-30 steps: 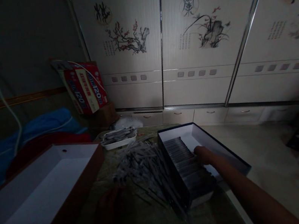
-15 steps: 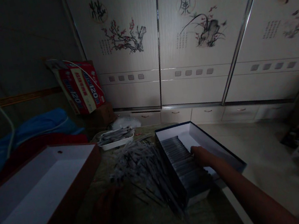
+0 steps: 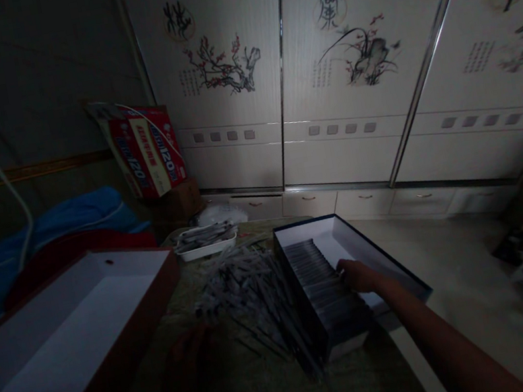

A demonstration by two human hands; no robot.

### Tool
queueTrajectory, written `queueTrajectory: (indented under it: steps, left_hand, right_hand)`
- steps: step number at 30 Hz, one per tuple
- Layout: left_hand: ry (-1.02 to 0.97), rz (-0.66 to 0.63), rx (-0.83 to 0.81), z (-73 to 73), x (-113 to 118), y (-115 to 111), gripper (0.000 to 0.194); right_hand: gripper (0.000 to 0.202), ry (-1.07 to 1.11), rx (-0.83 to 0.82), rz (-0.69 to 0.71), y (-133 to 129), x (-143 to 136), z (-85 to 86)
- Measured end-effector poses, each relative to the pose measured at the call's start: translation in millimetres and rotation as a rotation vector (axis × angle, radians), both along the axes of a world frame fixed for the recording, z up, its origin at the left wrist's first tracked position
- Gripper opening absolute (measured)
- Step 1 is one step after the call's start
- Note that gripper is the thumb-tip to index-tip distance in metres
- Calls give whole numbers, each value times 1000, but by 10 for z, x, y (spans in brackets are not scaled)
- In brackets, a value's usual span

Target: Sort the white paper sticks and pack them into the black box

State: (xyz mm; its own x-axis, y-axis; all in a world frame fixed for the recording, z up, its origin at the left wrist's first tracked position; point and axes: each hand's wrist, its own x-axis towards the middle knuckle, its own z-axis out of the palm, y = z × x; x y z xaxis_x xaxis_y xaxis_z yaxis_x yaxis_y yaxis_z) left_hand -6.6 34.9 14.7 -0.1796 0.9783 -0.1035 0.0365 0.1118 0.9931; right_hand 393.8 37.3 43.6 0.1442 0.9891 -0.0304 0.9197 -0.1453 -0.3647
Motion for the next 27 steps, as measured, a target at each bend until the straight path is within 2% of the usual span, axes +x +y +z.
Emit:
queueTrajectory:
  steps: [5,8,10,12,13,15,18,20,23,27]
  left_hand:
    - [-7,-20,7,-48,-19,-5,35]
    - [-12,-10,32,-71,-12,-19,35]
    - [-15,13,37,-78,-4,-30,36]
    - [3,15,42,-76,5,-42,38]
    - [19,8,45,-73,9,-49,38]
    - [50,-19,50,-61,21,-64,38]
    - [66,-62,36,-39,42,-90,40]
    - [79,-98,47,-33,54,-104,38]
    - [104,-164,94,-68,70,-114,33]
    - [127,-292,140,-185,108,-107,29]
  right_hand:
    - [25,-66,141,-104,-117,-116,342]
    - [29,-39,283,-151,-456,-390,552]
    - [28,65,473,-155,-790,-683,585]
    - [30,122,506,-100,-1126,-1010,492]
    - [31,147,466,-42,-1269,-1163,400]
    - [31,198,243,38,-1475,-1412,156]
    - [22,129,-3,-96,-1586,-1600,-226]
    - [18,46,-66,-182,-1584,-1627,-407]
    - [16,-41,-85,-245,-1556,-1634,-532]
    - [17,7,-70,-239,-1501,-1750,-541]
